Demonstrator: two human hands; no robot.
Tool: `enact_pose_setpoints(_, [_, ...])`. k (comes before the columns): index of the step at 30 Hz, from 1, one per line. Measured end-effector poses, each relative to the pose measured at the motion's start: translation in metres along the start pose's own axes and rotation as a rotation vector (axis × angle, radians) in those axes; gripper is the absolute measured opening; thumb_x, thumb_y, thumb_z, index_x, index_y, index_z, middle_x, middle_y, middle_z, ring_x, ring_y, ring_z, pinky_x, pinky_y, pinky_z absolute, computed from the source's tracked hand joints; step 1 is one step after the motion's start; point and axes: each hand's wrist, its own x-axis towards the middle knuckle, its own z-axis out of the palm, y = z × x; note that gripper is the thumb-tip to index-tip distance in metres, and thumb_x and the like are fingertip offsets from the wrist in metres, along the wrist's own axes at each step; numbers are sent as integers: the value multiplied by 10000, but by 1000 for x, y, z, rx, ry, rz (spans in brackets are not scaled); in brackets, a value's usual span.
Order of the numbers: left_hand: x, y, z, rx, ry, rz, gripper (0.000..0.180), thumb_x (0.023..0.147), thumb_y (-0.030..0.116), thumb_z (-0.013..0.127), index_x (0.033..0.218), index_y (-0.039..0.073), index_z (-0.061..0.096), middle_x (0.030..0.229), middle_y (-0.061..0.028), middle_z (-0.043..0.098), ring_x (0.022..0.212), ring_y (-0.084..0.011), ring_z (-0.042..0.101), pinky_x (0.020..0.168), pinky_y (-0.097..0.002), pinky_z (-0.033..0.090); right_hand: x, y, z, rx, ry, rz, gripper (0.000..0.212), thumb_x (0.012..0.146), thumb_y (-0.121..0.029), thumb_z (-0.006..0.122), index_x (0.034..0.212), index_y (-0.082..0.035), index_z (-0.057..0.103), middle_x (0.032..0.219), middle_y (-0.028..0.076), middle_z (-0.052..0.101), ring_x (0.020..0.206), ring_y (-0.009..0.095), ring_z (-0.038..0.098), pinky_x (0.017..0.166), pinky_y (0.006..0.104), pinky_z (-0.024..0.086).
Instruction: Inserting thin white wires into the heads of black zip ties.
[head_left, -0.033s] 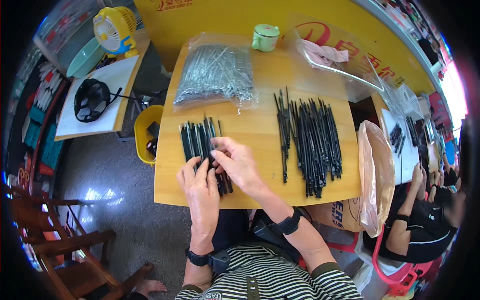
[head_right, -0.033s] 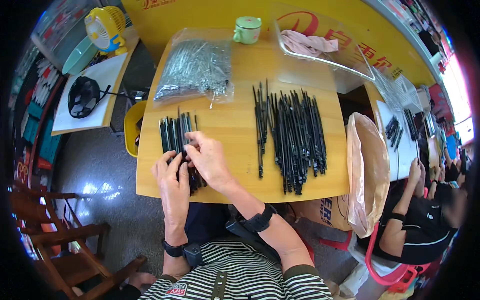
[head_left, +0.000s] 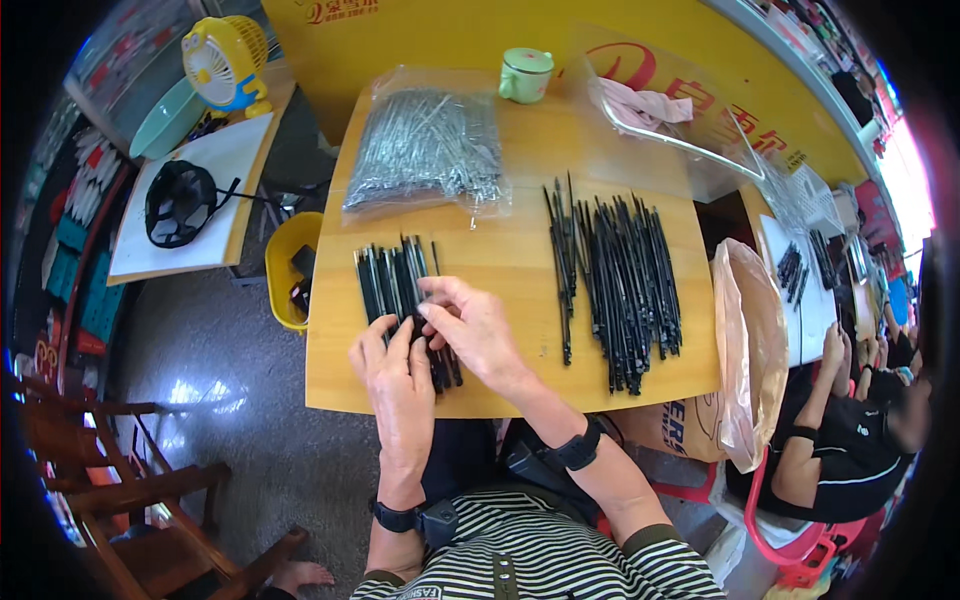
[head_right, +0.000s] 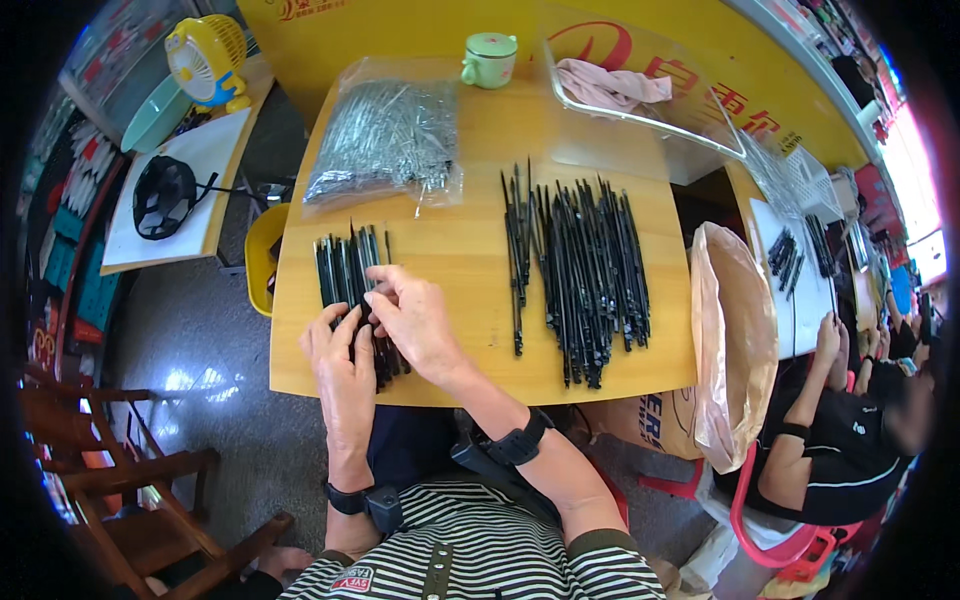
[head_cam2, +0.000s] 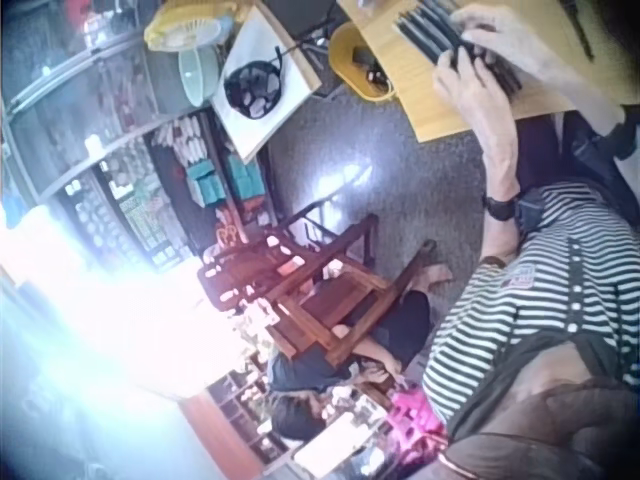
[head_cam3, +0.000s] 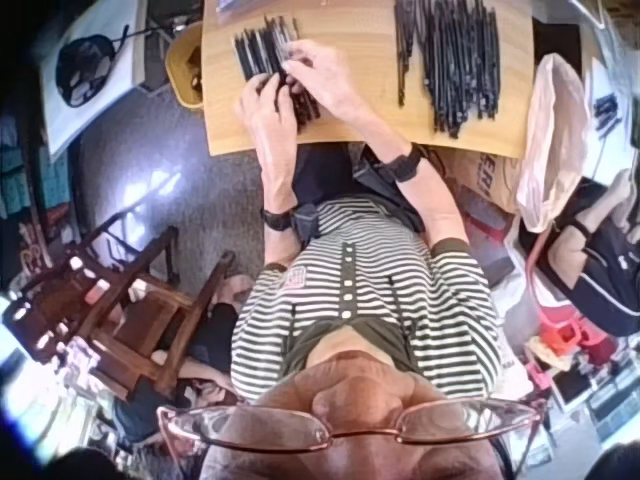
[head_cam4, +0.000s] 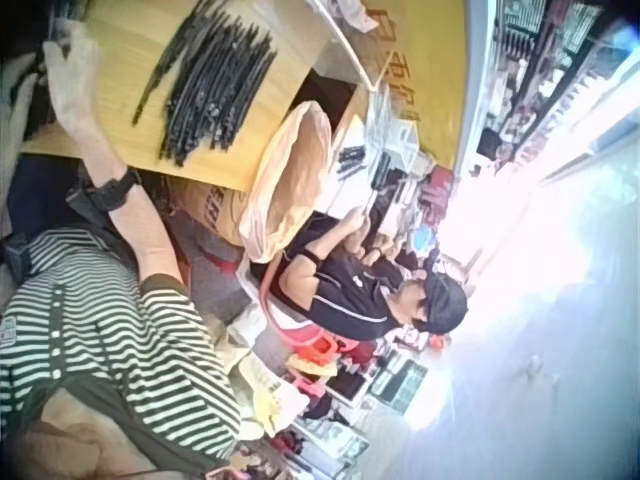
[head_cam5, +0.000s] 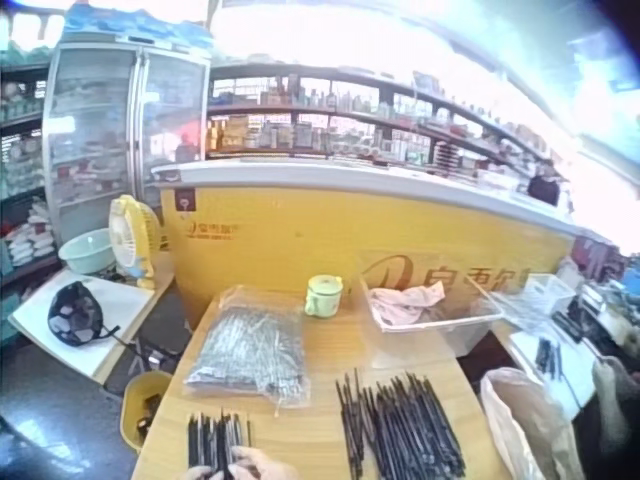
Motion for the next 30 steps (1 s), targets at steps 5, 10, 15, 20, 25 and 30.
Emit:
enact_pose_setpoints(5, [-1,-4,1,14,11,-44,241,825,63,572,1045,-35,599,1093,-147,509,1063,-304,428,925,-389,356,-36,-13,-35,-566,166,-198,214,783,-109,617,979,-29,582,816,129,620,694,243,605,617,328,473])
enact_pose_setpoints(10, [1,11,-2,-39,40,9,221,831,52,563,1040,-1,608,1088,-135,523,1055,-288,442,910,-376,365,-56,-20,-86,-1139,574,-106,225,768,-201,663,867,-58,520,783,96,615,656,298,610,571,374,470])
enact_pose_setpoints(15, [-8,33,8,-321,-46,86,162,857,38,537,992,-4,616,1031,-109,564,979,-222,525,859,-300,410,-44,-12,-102,-1274,533,-19,269,781,-266,662,829,-42,522,730,122,627,668,309,630,588,371,494])
enact_pose_setpoints(20, [-19,43,17,-449,-186,47,150,858,44,545,974,-13,622,970,-99,583,900,-192,559,801,-272,435,-41,-16,-104,-1268,495,75,267,790,-286,649,804,-41,545,700,137,632,668,315,635,608,386,506])
enact_pose_setpoints(25, [-22,51,22,-582,-280,-24,159,865,53,539,983,-13,623,958,-102,590,888,-176,561,787,-262,436,-51,-18,-112,-1049,521,28,227,819,-231,609,794,-8,577,682,168,624,646,320,629,605,406,492])
enact_pose_setpoints(30, [-25,54,37,-809,-453,-175,202,889,91,523,1020,-31,616,973,-73,602,887,-119,560,792,-231,432,-74,-25,-119,-652,475,57,208,828,-181,597,780,19,570,614,125,593,536,202,568,522,323,447])
